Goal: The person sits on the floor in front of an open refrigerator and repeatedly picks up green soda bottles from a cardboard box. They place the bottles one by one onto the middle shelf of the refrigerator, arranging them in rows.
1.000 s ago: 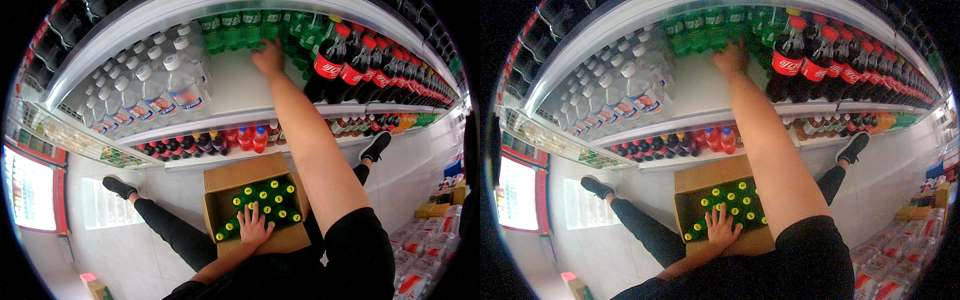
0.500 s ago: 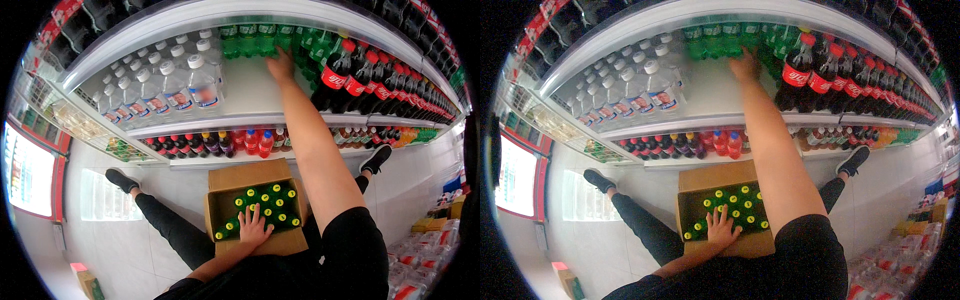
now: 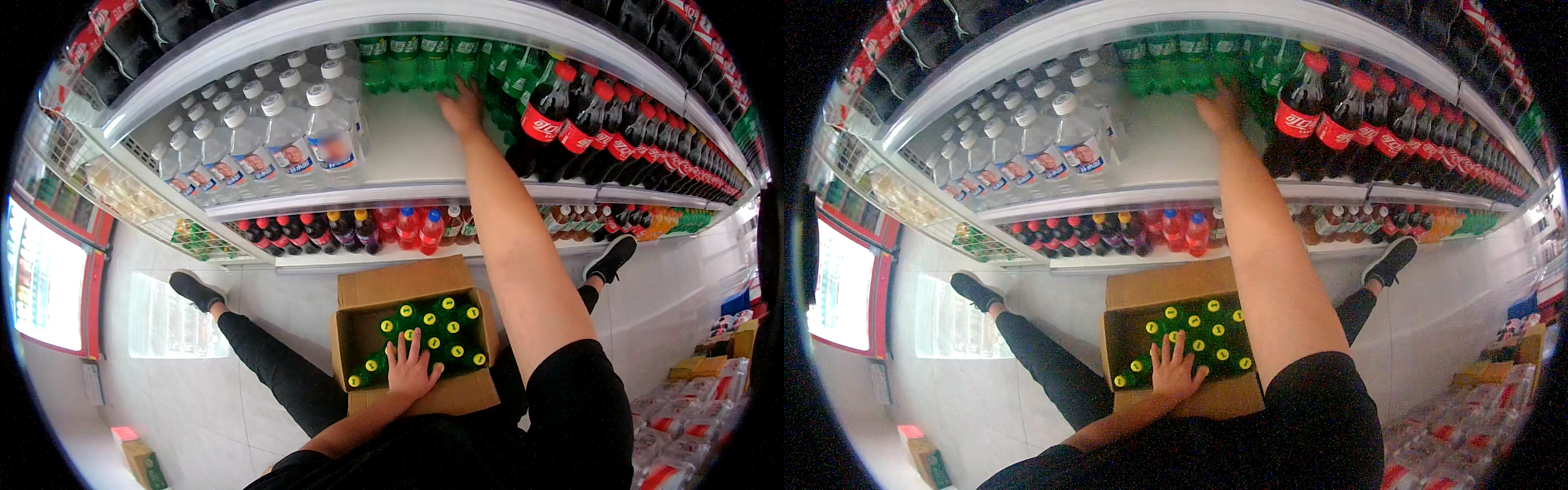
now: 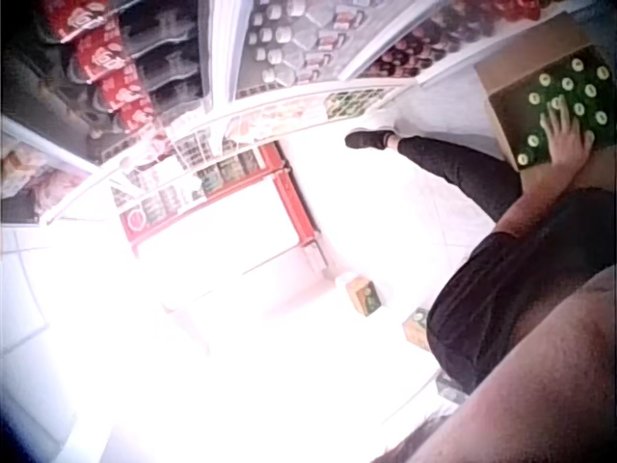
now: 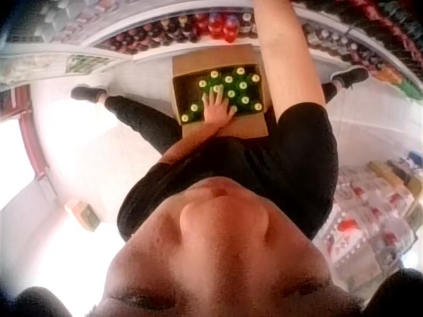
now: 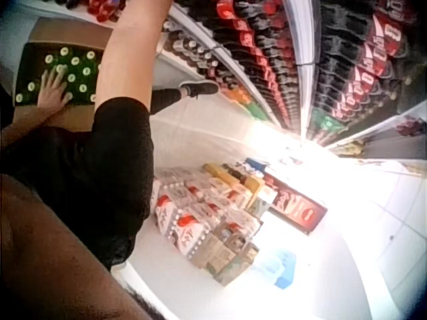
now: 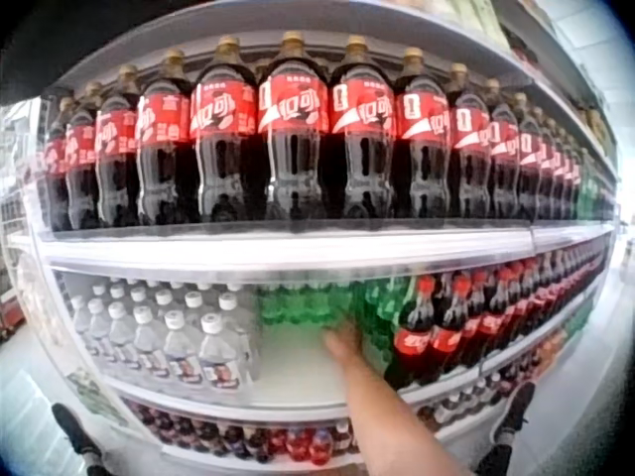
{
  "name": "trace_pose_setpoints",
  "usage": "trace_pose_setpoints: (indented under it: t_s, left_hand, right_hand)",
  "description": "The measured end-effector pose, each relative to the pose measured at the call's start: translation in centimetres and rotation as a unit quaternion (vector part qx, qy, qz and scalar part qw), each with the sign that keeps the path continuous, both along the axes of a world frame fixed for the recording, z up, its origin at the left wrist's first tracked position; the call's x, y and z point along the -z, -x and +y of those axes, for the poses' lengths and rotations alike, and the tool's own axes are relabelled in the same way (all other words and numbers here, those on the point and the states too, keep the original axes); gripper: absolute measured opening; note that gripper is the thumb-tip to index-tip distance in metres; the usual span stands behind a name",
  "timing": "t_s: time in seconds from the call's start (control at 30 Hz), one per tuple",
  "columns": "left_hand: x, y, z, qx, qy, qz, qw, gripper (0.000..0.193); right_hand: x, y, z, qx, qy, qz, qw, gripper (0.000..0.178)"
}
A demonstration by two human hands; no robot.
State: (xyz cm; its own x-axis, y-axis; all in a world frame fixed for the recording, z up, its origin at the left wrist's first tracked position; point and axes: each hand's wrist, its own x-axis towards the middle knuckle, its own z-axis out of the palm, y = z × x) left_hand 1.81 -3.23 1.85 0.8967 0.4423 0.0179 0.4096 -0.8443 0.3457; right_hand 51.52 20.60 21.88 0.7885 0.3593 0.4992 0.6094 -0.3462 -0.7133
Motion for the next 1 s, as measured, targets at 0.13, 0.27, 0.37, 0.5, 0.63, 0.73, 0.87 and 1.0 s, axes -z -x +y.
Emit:
trace_pose_setpoints:
  t_s: [0.13, 0.27, 0.37, 0.5, 0.63, 0.73, 0.87, 1.0]
  left_hand:
    - [-0.2, 0.1, 0.2, 0.004, 0.012, 0.025, 1.000, 0.052]
    - [0.1, -0.1, 0.4, 0.017, 0.020, 0.045, 0.999, 0.056]
    - [-0.1, -0.2, 0.3, 0.010, 0.025, 0.042, 0.999, 0.055]
    - [-0.3, -0.2, 0.2, 0.007, 0.029, 0.042, 0.999, 0.055]
    - [-0.3, -0.3, 0.2, 0.009, 0.024, 0.048, 0.999, 0.053]
    - [0.0, -0.2, 0.2, 0.008, 0.018, 0.033, 0.999, 0.052]
    - [-0.1, -0.2, 0.4, 0.013, 0.015, 0.027, 0.999, 0.051]
    - [0.0, -0.2, 0.3, 0.016, 0.018, 0.025, 0.999, 0.052]
  right_hand:
    - [0.1, -0.2, 0.5, -0.023, -0.053, 0.026, 0.998, 0.065]
    - [1.6, -4.2, 1.2, -0.046, -0.082, 0.003, 0.996, 0.058]
    - [2.3, -5.1, 1.8, -0.048, -0.072, -0.007, 0.996, 0.055]
    - [2.5, -4.9, 1.9, -0.034, -0.085, -0.025, 0.995, 0.049]
    - [1.8, -3.9, 1.9, 0.037, 0.026, -0.069, 0.997, 0.049]
    - [0.6, -1.6, 1.7, 0.071, 0.119, -0.055, 0.989, 0.054]
    - [-0.6, 0.4, 1.5, 0.085, 0.195, -0.027, 0.977, 0.061]
    - [-0.7, 0.6, 1.1, 0.091, 0.201, -0.052, 0.974, 0.066]
